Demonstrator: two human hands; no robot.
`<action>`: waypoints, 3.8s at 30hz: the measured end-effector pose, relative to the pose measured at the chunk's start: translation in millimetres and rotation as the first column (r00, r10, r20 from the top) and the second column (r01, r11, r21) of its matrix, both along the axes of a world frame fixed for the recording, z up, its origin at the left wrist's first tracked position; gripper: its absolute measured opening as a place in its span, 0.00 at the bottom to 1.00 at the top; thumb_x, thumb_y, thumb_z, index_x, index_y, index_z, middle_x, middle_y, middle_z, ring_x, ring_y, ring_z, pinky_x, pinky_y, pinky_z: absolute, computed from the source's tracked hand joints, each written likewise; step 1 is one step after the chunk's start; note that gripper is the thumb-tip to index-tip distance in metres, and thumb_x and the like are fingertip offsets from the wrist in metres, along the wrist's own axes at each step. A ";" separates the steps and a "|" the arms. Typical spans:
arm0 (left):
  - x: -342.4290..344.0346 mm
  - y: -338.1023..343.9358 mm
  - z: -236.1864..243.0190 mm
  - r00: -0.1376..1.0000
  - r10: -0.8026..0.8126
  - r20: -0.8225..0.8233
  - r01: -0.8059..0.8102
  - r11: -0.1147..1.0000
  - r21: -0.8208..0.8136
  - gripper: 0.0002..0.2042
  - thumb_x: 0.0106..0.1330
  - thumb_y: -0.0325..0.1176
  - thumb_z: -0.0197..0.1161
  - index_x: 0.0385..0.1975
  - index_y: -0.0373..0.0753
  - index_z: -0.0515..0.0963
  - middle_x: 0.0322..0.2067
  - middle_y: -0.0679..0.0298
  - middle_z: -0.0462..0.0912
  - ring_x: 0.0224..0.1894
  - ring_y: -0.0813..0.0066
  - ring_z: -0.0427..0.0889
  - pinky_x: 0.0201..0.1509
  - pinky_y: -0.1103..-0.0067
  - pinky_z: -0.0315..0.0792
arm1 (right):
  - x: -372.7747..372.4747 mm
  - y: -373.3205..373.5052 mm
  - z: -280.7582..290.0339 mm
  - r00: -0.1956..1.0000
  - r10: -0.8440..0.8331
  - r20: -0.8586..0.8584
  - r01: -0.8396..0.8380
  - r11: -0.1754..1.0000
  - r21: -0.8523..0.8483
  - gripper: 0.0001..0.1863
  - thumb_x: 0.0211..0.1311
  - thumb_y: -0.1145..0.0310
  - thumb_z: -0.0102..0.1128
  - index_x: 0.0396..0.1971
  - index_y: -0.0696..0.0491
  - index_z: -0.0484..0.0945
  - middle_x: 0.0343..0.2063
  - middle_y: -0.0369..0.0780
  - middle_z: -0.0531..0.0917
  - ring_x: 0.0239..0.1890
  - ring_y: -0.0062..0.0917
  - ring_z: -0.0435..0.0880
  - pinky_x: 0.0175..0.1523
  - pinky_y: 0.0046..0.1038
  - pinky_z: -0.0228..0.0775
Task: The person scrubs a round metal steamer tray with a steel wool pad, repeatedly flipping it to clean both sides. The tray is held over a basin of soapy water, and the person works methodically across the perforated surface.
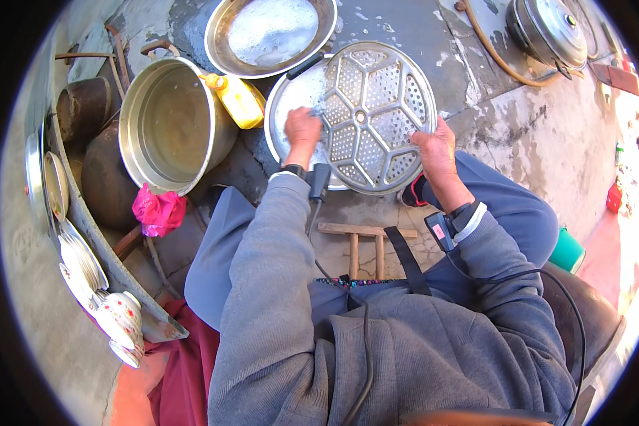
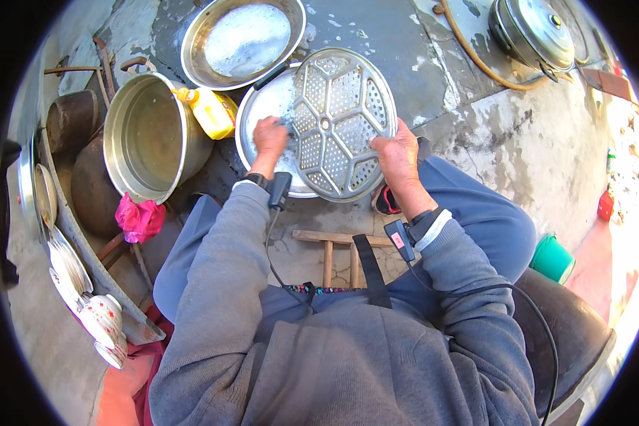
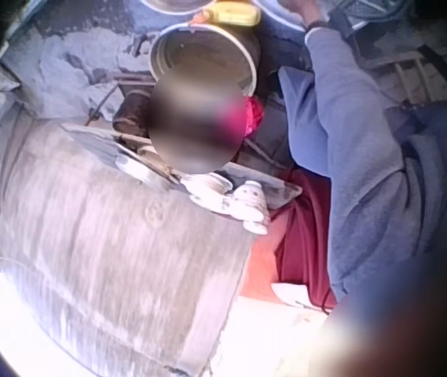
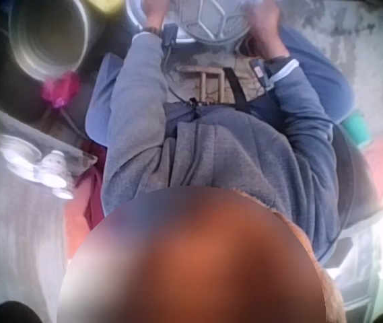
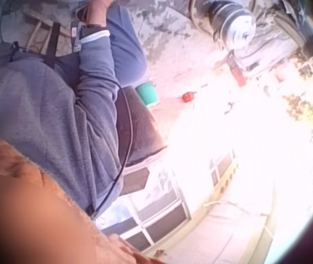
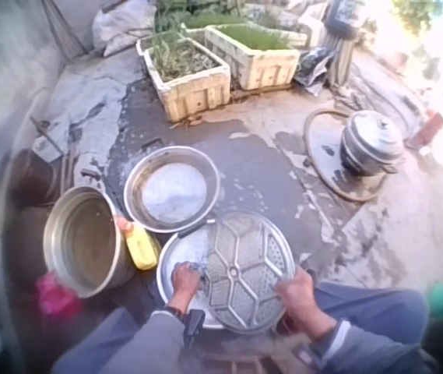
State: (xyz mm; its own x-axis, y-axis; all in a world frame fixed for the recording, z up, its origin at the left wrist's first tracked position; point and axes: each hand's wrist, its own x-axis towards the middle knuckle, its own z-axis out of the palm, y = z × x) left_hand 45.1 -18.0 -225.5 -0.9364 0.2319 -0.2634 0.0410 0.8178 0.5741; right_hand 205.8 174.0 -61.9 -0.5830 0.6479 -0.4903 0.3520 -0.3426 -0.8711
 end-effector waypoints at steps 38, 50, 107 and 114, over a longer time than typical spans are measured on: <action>102.8 35.3 43.7 0.988 0.083 -0.129 -0.035 0.942 0.333 0.12 0.55 0.26 0.64 0.40 0.39 0.80 0.39 0.51 0.80 0.45 0.49 0.79 0.51 0.63 0.75 | 0.4 -11.2 -13.3 0.982 -0.129 -0.138 0.093 0.967 -0.236 0.21 0.70 0.63 0.58 0.55 0.62 0.75 0.45 0.40 0.84 0.44 0.24 0.81 0.53 0.30 0.73; 131.4 68.2 104.0 0.990 -0.033 -0.140 0.097 0.874 0.477 0.12 0.52 0.26 0.66 0.38 0.39 0.80 0.36 0.53 0.79 0.42 0.50 0.79 0.48 0.64 0.75 | 0.4 -15.4 -12.3 0.984 -0.149 -0.094 0.136 0.981 -0.140 0.21 0.69 0.63 0.58 0.54 0.62 0.76 0.42 0.39 0.83 0.42 0.24 0.79 0.52 0.29 0.70; 63.3 -86.0 67.2 0.911 -0.062 0.409 -0.113 0.914 0.390 0.16 0.48 0.34 0.69 0.36 0.35 0.83 0.30 0.57 0.86 0.33 0.69 0.83 0.41 0.74 0.76 | 4.2 17.1 45.4 0.789 0.475 0.390 -0.504 0.137 0.853 0.20 0.45 0.84 0.60 0.31 0.41 0.88 0.55 0.40 0.81 0.66 0.44 0.70 0.70 0.47 0.59; 102.2 -48.4 49.5 0.924 -0.171 0.343 0.103 0.973 0.207 0.19 0.46 0.37 0.69 0.39 0.38 0.83 0.38 0.48 0.87 0.44 0.49 0.85 0.50 0.65 0.77 | 17.3 18.4 41.0 0.998 0.047 -0.037 -0.045 0.998 0.047 0.22 0.65 0.76 0.56 0.59 0.56 0.75 0.45 0.40 0.82 0.40 0.24 0.84 0.43 0.22 0.79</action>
State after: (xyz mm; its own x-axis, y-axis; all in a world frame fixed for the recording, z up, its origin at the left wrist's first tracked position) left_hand 147.3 -66.4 -176.0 -0.7436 0.4269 -0.5145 -0.0896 0.6990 0.7095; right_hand 223.0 192.4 -20.8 -0.6302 0.6415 -0.4374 0.3329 -0.2857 -0.8986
